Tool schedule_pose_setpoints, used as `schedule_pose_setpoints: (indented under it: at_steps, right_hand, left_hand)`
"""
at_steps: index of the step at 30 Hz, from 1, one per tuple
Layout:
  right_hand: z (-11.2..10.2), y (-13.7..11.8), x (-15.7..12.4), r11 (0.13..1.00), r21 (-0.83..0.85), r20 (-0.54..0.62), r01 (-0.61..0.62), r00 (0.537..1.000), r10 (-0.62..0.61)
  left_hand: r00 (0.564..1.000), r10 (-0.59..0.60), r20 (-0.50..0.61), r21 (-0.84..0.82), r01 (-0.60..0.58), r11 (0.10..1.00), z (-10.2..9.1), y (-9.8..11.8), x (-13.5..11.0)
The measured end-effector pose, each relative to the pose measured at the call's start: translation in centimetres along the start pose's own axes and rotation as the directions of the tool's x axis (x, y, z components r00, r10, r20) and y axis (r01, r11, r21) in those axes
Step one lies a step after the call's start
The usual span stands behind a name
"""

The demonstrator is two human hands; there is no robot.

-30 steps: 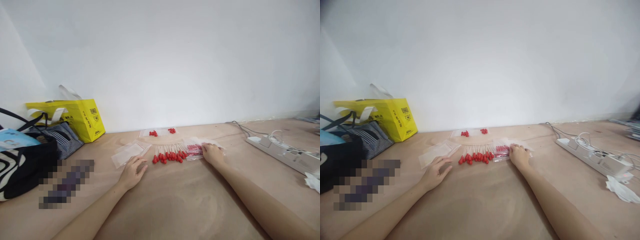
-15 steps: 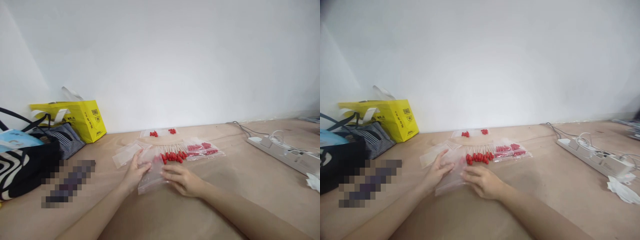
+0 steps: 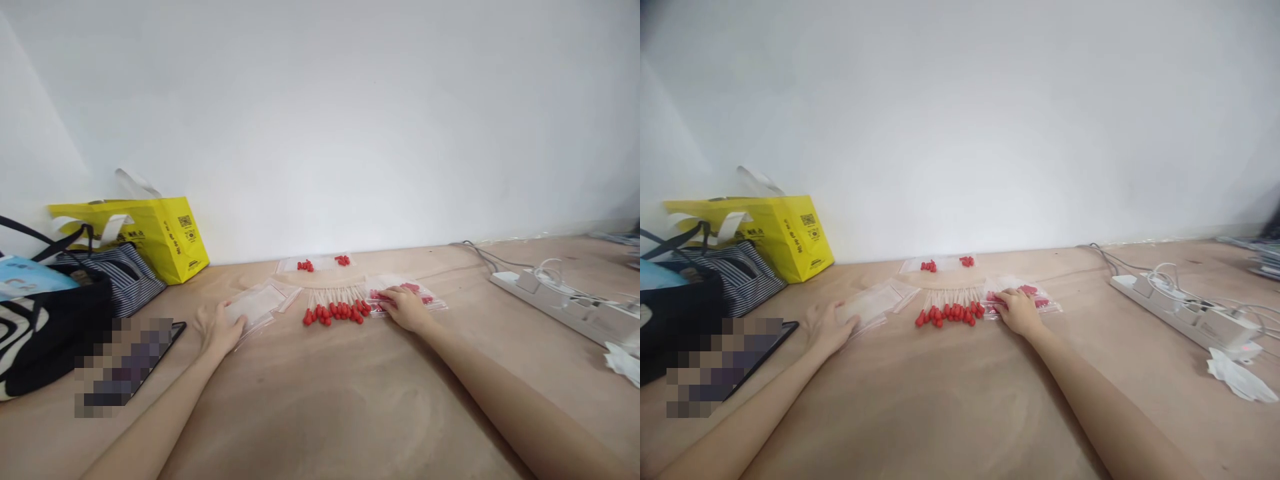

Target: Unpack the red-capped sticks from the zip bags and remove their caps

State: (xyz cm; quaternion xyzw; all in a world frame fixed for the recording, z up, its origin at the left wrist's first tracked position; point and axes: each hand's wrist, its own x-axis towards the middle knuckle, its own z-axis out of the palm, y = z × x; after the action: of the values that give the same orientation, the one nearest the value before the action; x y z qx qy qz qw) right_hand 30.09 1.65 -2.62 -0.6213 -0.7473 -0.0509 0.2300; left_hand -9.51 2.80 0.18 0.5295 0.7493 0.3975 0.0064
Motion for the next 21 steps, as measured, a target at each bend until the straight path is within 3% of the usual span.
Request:
schedule_pose_setpoints:
  at_steps: [2, 4, 7, 9, 14, 17, 19, 21]
  right_hand:
    - [0.1, -0.2, -0.1, 1.0, -0.004, -0.026, -0.005, 1.0, 0.005]
    - [0.3, -0.3, -0.1, 1.0, 0.0, -0.056, -0.027, 0.998, 0.027]
    - [0.7, -0.4, -0.2, 0.998, 0.018, -0.095, -0.053, 0.994, 0.054]
    - [1.0, -0.4, -0.1, 0.997, 0.044, -0.129, -0.066, 0.989, 0.071]
    - [0.9, 0.1, 0.1, 0.979, 0.152, -0.262, -0.139, 0.949, 0.175]
    - [0.0, -0.2, -0.2, 0.956, 0.223, -0.342, -0.193, 0.902, 0.262]
    - [-0.6, -1.4, -0.8, 0.944, 0.293, -0.383, -0.149, 0.887, 0.259]
    - [-1.2, -3.4, -1.8, 0.914, 0.405, -0.434, 0.027, 0.886, 0.166]
  left_hand:
    - [0.983, 0.181, 0.0, 0.171, -0.178, 0.969, 0.1, 0.3, -0.9]
    - [0.946, 0.3, 0.12, 0.31, -0.323, 0.894, 0.4, 0.3, -1.4]
    - [0.876, 0.279, 0.393, 0.316, -0.413, 0.854, 0.9, 0.3, -1.8]
    - [0.842, 0.254, 0.476, 0.294, -0.425, 0.856, 1.1, 0.3, -2.0]
    - [0.858, 0.263, 0.44, 0.309, -0.42, 0.853, 1.2, 0.6, -2.1]
    - [0.868, 0.365, 0.336, 0.291, -0.464, 0.836, 1.2, 0.5, -2.2]
    - [0.855, 0.468, 0.223, 0.252, -0.515, 0.819, 1.1, 0.4, -2.2]
    - [0.833, 0.538, 0.128, 0.19, -0.553, 0.811, 1.0, 0.5, -2.3]
